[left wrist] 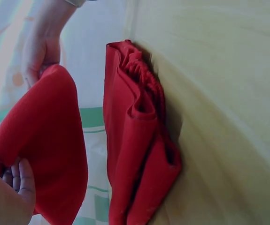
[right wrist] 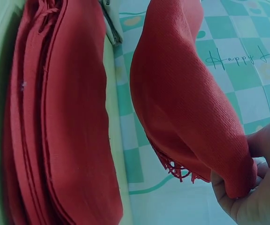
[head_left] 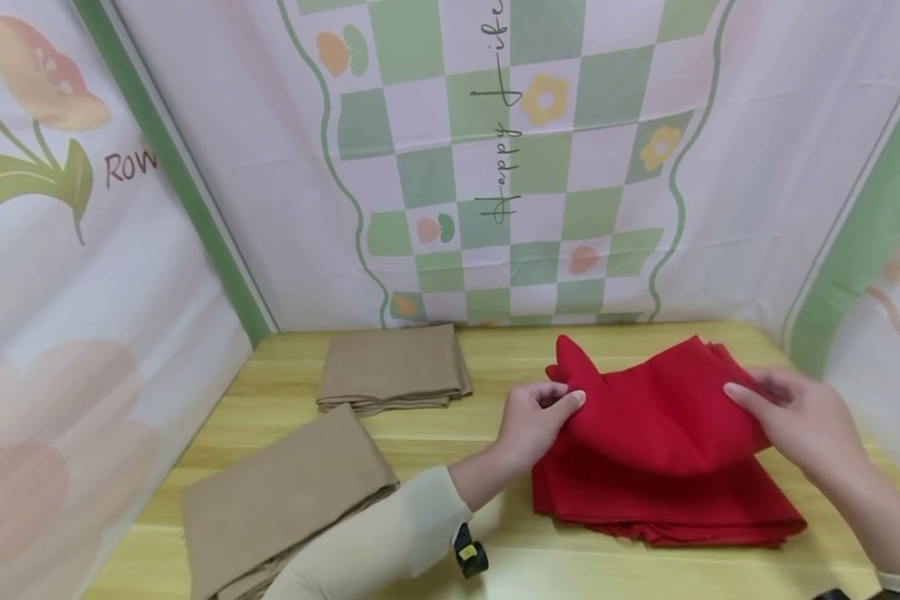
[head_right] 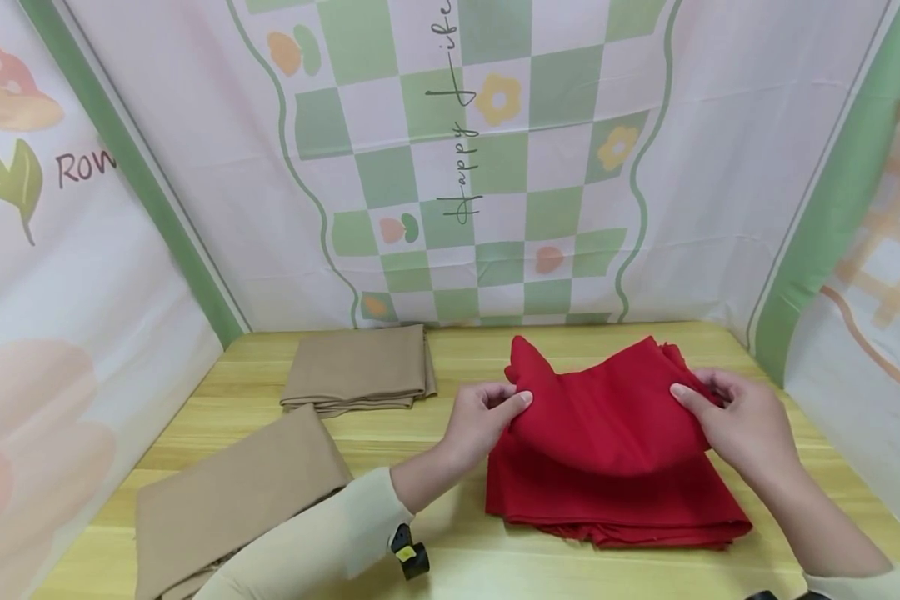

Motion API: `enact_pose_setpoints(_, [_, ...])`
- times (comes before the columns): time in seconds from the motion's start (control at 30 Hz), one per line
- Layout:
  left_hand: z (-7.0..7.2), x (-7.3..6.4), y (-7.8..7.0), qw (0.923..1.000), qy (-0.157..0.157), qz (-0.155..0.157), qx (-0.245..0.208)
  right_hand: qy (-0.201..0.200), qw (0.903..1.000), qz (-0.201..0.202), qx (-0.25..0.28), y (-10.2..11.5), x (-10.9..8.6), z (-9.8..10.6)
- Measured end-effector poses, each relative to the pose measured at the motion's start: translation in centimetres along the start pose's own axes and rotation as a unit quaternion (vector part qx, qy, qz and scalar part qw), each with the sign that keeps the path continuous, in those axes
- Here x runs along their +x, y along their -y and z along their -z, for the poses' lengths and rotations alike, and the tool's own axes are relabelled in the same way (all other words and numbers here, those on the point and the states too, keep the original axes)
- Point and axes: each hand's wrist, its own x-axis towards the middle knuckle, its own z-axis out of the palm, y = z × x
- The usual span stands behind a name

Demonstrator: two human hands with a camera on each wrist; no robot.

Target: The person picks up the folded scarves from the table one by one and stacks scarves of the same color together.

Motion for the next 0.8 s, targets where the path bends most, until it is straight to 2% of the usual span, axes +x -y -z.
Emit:
enact_pose_setpoints(0.4, [-0.3,-1.3,0.5,0.9997,-0.004,0.002,-0.023,-0.007,0.9999,0.004,0.012,-0.1,-1.2,0.0])
enact_pose_setpoints(0.67, [-0.4,-1.9,0.8,0.9994,-0.007,0.021,-0.028,-0.011,0.9999,0.000,0.010,-0.2,-1.9,-0.1])
enact_pose_setpoints(0.8, [-0.4,-2.1,1.0,0.9992,-0.003,0.016,-0.037,-0.013,0.9998,-0.003,0.013,-0.4,-2.3,-0.3])
